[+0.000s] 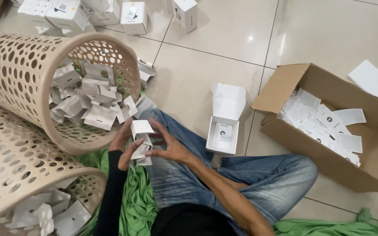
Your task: The person sits on the floor and repeatedly packs small white paper inserts into small white product boxes. They take the inserts from a large cardboard box and place them into the small boxes, then close the boxes and set them aside.
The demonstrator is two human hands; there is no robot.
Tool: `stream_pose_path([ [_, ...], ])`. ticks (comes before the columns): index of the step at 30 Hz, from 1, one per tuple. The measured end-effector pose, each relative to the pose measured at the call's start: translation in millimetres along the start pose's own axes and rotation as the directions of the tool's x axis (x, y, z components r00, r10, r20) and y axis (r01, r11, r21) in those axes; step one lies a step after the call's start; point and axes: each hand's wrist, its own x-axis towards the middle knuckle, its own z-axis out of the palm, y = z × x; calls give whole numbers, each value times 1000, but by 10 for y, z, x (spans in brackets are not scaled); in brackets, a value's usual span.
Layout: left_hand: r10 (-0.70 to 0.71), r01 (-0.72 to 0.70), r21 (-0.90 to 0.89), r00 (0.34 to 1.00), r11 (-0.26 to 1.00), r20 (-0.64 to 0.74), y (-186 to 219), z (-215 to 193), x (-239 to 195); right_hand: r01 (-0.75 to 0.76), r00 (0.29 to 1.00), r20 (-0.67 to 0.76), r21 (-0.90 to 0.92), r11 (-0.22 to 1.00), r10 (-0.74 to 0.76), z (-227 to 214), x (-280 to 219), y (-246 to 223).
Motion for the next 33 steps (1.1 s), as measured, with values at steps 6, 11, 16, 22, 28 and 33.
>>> stream_pose_path([
  [6,14,-18,-84,998,996,-54,93,-320,-124,10,977,204,216,976,-55,184,283,276],
  [11,19,-42,-108,978,993,-210,91,-424,-185,-24,966,248,389,921,-79,245,426,373],
  [16,165,-185,-8,896,983,-412,8,-536,-282,-30,987,155,468,883,-48,289,574,469],
  [22,445,-146,582,795,800,-412,807,-59,-262,100,994,-36,-143,985,-106,103,703,285],
  [28,443,-207,694,879,690,-178,372,585,111,399,914,59,-303,865,-401,-447,-178,-603],
  [33,263,-392,451,909,802,323,-280,1396,344,-105,914,-405,-256,961,-8,-1372,-1008,-111],
])
